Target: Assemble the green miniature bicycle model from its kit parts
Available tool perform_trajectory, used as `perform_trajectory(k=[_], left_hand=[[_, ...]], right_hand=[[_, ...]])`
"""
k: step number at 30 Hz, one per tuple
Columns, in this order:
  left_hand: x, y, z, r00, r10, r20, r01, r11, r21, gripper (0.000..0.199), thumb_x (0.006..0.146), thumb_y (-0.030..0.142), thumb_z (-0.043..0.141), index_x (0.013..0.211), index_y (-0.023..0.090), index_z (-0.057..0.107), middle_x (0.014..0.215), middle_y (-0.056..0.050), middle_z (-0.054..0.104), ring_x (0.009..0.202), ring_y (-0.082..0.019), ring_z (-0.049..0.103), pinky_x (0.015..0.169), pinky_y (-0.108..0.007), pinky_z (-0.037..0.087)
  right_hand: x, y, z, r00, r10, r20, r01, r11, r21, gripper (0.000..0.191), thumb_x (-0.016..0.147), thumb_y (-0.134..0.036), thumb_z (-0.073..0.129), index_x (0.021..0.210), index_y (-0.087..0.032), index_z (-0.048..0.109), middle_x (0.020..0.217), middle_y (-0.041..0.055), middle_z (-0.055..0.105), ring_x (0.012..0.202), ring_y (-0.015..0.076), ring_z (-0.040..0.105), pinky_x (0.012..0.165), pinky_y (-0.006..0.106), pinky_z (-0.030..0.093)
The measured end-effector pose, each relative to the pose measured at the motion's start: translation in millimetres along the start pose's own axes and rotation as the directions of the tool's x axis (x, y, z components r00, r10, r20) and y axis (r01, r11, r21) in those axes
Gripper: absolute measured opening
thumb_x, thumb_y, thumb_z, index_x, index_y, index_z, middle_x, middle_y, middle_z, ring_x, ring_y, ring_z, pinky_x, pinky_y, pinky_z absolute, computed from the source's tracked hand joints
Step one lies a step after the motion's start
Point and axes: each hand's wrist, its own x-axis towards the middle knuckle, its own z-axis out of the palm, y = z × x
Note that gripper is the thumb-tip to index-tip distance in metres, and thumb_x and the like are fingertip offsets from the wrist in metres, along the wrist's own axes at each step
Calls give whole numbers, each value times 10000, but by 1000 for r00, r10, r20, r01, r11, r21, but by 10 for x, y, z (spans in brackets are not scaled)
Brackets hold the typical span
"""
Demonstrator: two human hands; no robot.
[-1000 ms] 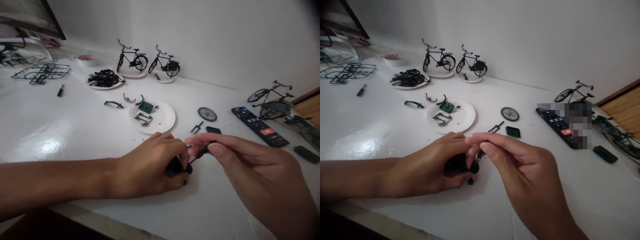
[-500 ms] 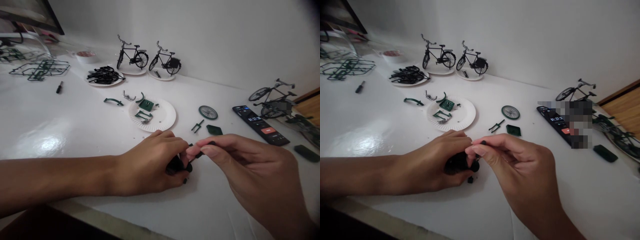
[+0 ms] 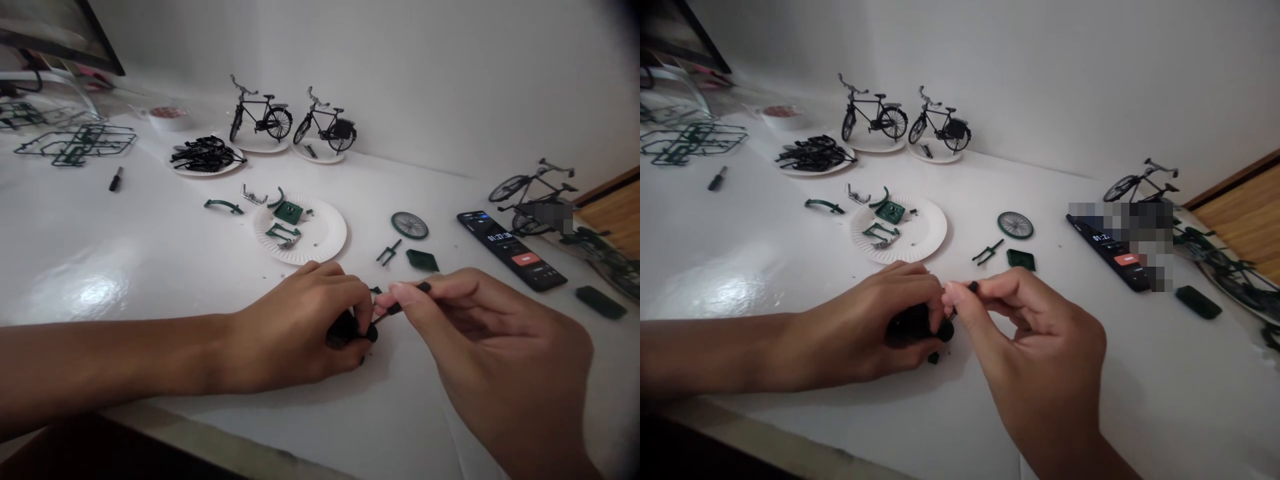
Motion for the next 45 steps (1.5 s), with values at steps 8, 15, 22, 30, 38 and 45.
perform_trajectory(k=[8, 15, 22, 30, 38, 45], left_hand=[[-14, 0, -14, 1000, -13, -21, 12, 1000, -29, 153, 807, 182, 695, 888, 188, 566, 889, 3, 640, 894, -167, 564, 863, -305, 416], [-21, -33, 0, 997, -69, -38, 67, 996, -53, 230, 803, 244, 711, 956, 177, 554, 923, -10, 588, 859, -156, 551, 728, -273, 437], [-7, -32, -9, 997, -68, -28, 66, 997, -41, 204, 810, 245, 707, 888, 170, 534, 869, -2, 552, 818, -143, 525, 666, -259, 418], [-25, -38, 3, 996, -76, -41, 75, 997, -19, 258, 792, 255, 731, 850, 176, 493, 860, 5, 544, 785, -132, 522, 649, -245, 400], [-15, -22, -9, 997, -60, -43, 60, 998, -10, 258, 786, 248, 737, 835, 169, 497, 835, 20, 542, 775, -111, 514, 675, -226, 399], [-6, -23, -7, 998, -64, -26, 63, 997, -42, 239, 805, 237, 724, 841, 172, 496, 859, 24, 566, 785, -109, 523, 713, -237, 410]], right_hand=[[-13, 103, -2, 998, -39, 42, 38, 999, 16, 154, 836, -208, 710, 978, -265, 730, 783, -30, 763, 686, 158, 730, 689, 258, 616], [-20, 11, -29, 989, -80, 122, 85, 996, -37, 202, 948, -280, 556, 938, -316, 755, 900, -53, 777, 862, 178, 741, 668, 245, 602], [30, 9, -56, 986, -102, 130, 113, 991, -78, 156, 908, -313, 611, 885, -326, 765, 837, -88, 783, 777, 171, 760, 659, 223, 632], [18, 5, -63, 992, -108, 65, 117, 978, -175, 151, 895, -275, 640, 850, -337, 770, 841, -101, 782, 781, 170, 761, 601, 208, 611], [-64, -80, -42, 998, -37, -58, 18, 957, -288, 102, 866, -378, 684, 829, -338, 770, 834, -73, 784, 753, 186, 748, 595, 276, 528], [-68, -9, -33, 999, -51, 19, 54, 976, -210, 180, 921, -303, 615, 1047, -344, 736, 934, -78, 784, 876, 175, 745, 674, 249, 576]])
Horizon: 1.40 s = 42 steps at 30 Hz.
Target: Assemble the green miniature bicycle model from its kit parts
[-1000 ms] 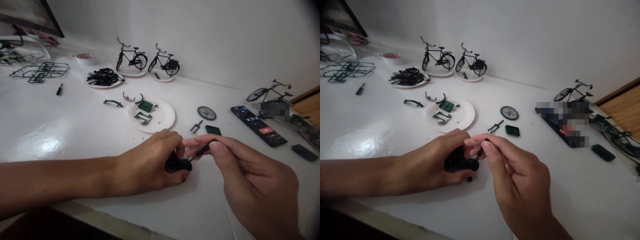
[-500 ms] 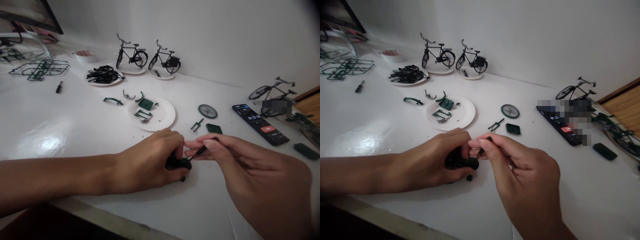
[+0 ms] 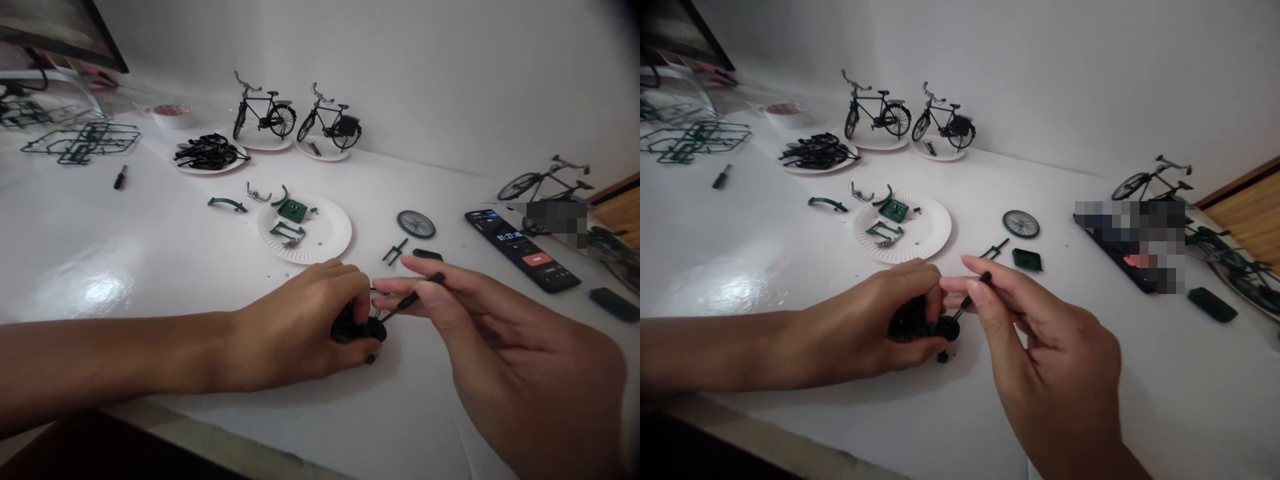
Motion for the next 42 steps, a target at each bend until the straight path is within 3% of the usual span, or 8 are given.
perform_trajectory(k=[3, 5, 8, 11, 15, 29, 36, 42], left_hand=[[5, 6, -5, 1000, 8, 12, -8, 1000, -13, 229, 814, 228, 717, 862, 171, 501, 870, 26, 575, 805, -111, 528, 746, -246, 416], [7, 10, -11, 1000, 5, 17, -5, 1000, -15, 229, 816, 224, 717, 861, 172, 499, 879, 24, 582, 817, -115, 528, 755, -251, 417], [8, 13, -19, 1000, -8, 15, 8, 1000, 5, 239, 809, 237, 726, 842, 173, 498, 892, 16, 591, 826, -122, 521, 748, -258, 413], [4, 7, -14, 1000, -1, 0, 1, 1000, 20, 238, 807, 251, 730, 836, 171, 508, 868, 16, 586, 806, -119, 516, 722, -252, 407], [-5, -2, 6, 1000, 19, -12, -18, 999, 27, 237, 802, 232, 731, 826, 169, 504, 819, 28, 570, 767, -106, 510, 702, -240, 399], [-5, 19, 7, 1000, 23, -18, -23, 999, 47, 230, 801, 236, 729, 817, 165, 511, 792, 29, 553, 750, -109, 498, 704, -243, 388], [-1, 21, 8, 1000, 12, -16, -12, 999, 32, 222, 801, 223, 722, 816, 167, 508, 798, 28, 543, 737, -108, 494, 692, -246, 387], [-2, 33, 11, 999, -47, 3, 47, 998, 34, 229, 799, 239, 704, 815, 183, 482, 823, 17, 549, 763, -132, 492, 655, -262, 375]], right_hand=[[3, 28, -17, 999, -21, 41, 20, 1000, 11, 265, 932, -272, 591, 1162, -357, 692, 1016, -69, 773, 912, 172, 739, 592, 215, 571], [16, 44, -34, 996, -43, 80, 41, 999, 28, 266, 928, -268, 594, 1156, -361, 694, 1053, -71, 765, 921, 164, 734, 650, 203, 586], [58, 61, -61, 988, -54, 145, 41, 995, 91, 180, 915, -280, 612, 1025, -358, 731, 971, -80, 770, 861, 144, 735, 740, 198, 595], [97, 68, -73, 986, -28, 164, 1, 987, 160, 98, 879, -282, 665, 903, -343, 737, 849, -86, 765, 765, 121, 731, 650, 153, 587], [109, 79, -52, 981, -32, 190, -11, 975, 221, 87, 827, -234, 732, 839, -320, 730, 827, -101, 763, 729, 84, 721, 648, 98, 564], [86, 47, -11, 994, 14, 105, -36, 975, 218, 152, 781, -193, 750, 708, -226, 622, 714, -66, 698, 613, 59, 655, 599, 83, 527], [54, 31, 30, 997, 46, 62, -59, 975, 213, 181, 800, -209, 743, 708, -220, 588, 713, -48, 666, 601, 77, 637, 582, 136, 528], [34, 12, 36, 995, 55, 77, -72, 971, 228, 226, 823, -191, 719, 692, -226, 538, 596, -55, 570, 561, 105, 610, 575, 189, 540]])
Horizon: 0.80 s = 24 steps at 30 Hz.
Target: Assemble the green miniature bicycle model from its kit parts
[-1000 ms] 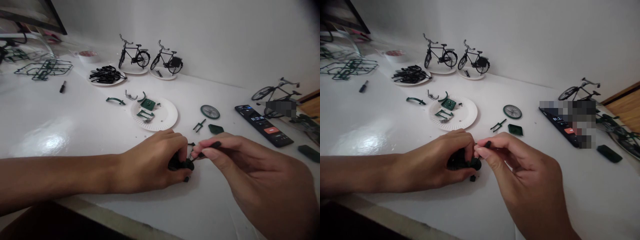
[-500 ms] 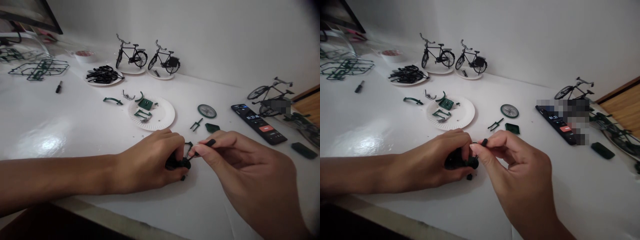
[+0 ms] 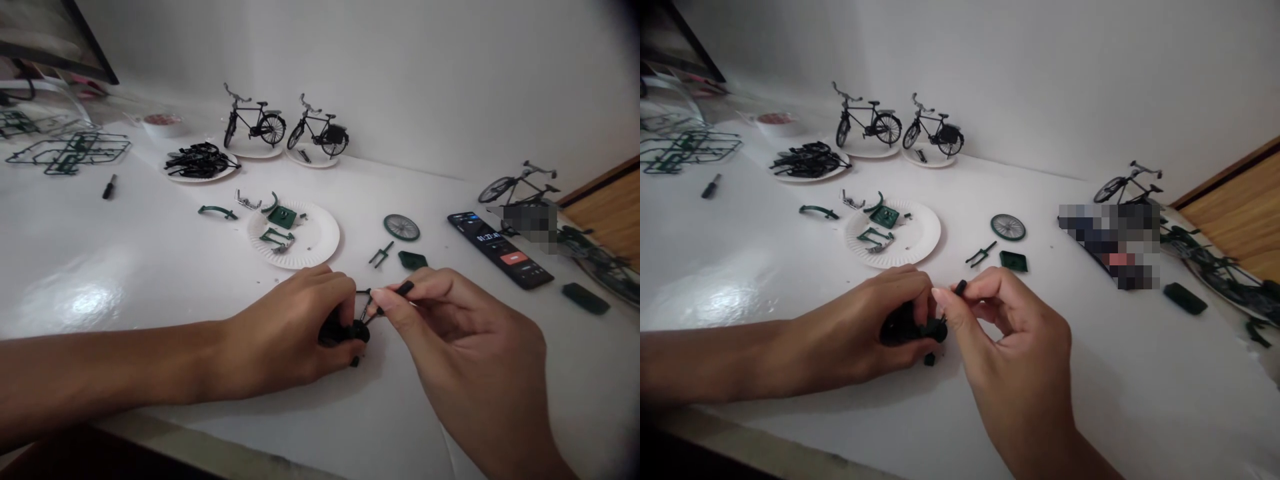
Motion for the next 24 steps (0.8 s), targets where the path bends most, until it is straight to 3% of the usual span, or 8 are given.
perform_trajectory(k=[10, 15, 20, 24], left_hand=[[-12, -12, 34, 1000, -8, 8, 8, 999, -36, 206, 803, 200, 666, 822, 194, 461, 836, 23, 546, 777, -142, 477, 677, -283, 370], [-2, -19, 33, 999, 5, 38, -3, 999, -46, 181, 812, 192, 655, 837, 191, 477, 871, 9, 579, 807, -155, 484, 726, -306, 387], [12, -14, 30, 999, 18, 33, -17, 1000, -25, 153, 818, 211, 651, 861, 184, 506, 868, -2, 581, 810, -160, 490, 736, -312, 396], [15, -6, 16, 999, 34, 20, -34, 999, -25, 165, 807, 209, 660, 833, 179, 499, 834, -2, 561, 806, -156, 500, 741, -301, 402]], right_hand=[[4, 102, 9, 997, -11, 74, 1, 991, 135, 55, 873, -203, 667, 874, -245, 632, 814, -31, 682, 747, 119, 657, 648, 181, 538], [-5, 123, -4, 986, -103, 127, 85, 986, 142, 314, 881, -152, 645, 1141, -327, 653, 904, -51, 686, 812, 105, 649, 771, 198, 533], [33, 88, -32, 964, -97, 248, 38, 972, 234, 100, 913, -187, 607, 931, -263, 669, 907, -31, 679, 852, 121, 650, 766, 204, 518], [66, 58, -67, 952, 1, 307, -63, 980, 190, 105, 914, -229, 607, 819, -238, 650, 811, -27, 660, 784, 132, 637, 713, 215, 510]])
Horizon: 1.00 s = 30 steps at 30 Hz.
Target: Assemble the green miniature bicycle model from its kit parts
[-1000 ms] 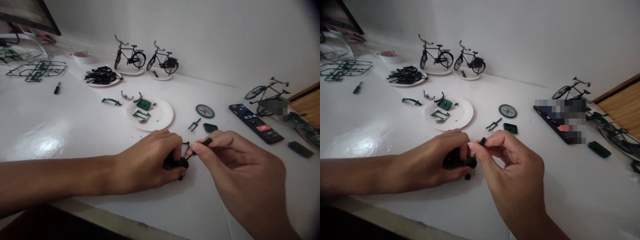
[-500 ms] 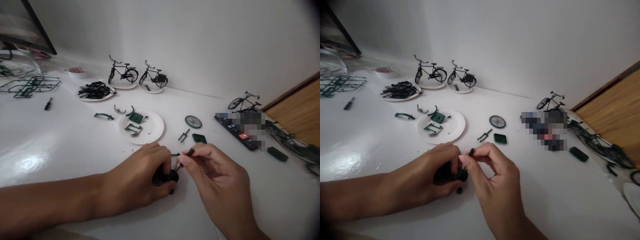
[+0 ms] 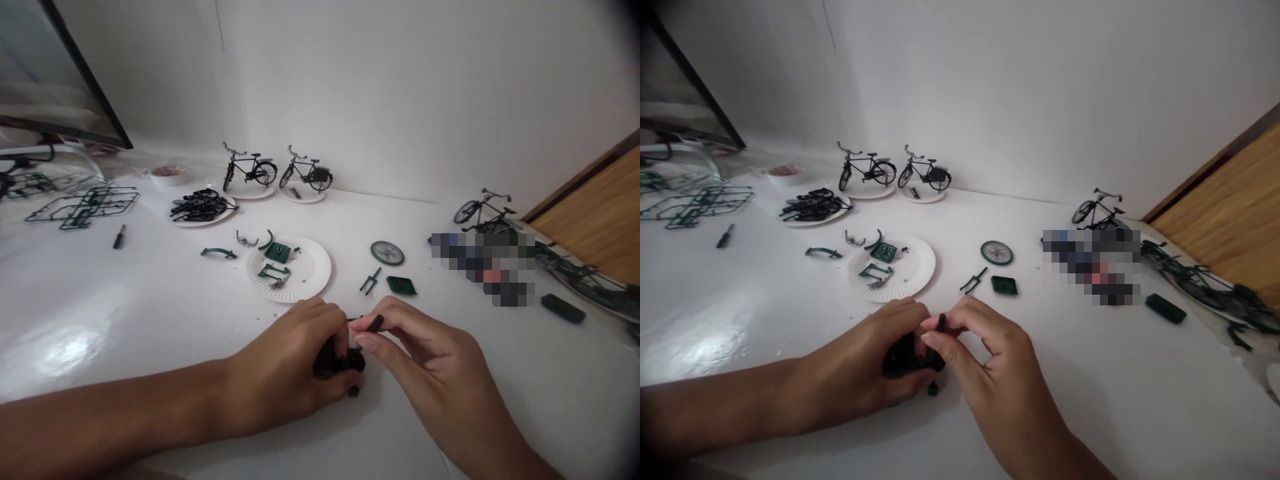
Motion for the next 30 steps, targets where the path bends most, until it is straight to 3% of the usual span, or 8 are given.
perform_trajectory(k=[5, 18, 26, 30], left_hand=[[4, 13, -15, 1000, 3, 19, -3, 999, 35, 148, 808, 211, 649, 840, 176, 509, 847, -19, 579, 799, -162, 505, 753, -312, 410], [-5, 28, -8, 1000, -2, -16, 2, 1000, 29, 192, 792, 196, 673, 817, 179, 483, 837, -1, 560, 800, -153, 509, 740, -302, 419], [-21, 26, 16, 999, -17, -33, 17, 1000, 10, 218, 772, 185, 688, 814, 189, 475, 858, 6, 567, 820, -152, 513, 741, -300, 431], [-14, 52, -53, 997, -61, -49, 59, 998, -24, 207, 788, 206, 691, 904, 208, 519, 926, -12, 592, 898, -178, 546, 771, -309, 458]], right_hand=[[4, -32, -2, 998, 51, 23, -51, 999, -2, 119, 902, -245, 617, 786, -228, 631, 779, -32, 655, 759, 134, 628, 697, 221, 498], [-25, -8, 11, 994, 97, -47, -97, 995, 10, 163, 887, -285, 624, 738, -221, 615, 755, -8, 686, 740, 161, 653, 662, 241, 522], [-10, 28, -2, 998, 41, -41, -39, 998, 56, 161, 903, -277, 605, 757, -212, 620, 729, -11, 657, 714, 149, 636, 664, 239, 520], [77, 132, -175, 986, 19, -168, -20, 1000, -4, 159, 876, -351, 657, 802, -211, 644, 810, 6, 673, 775, 155, 641, 731, 256, 522]])
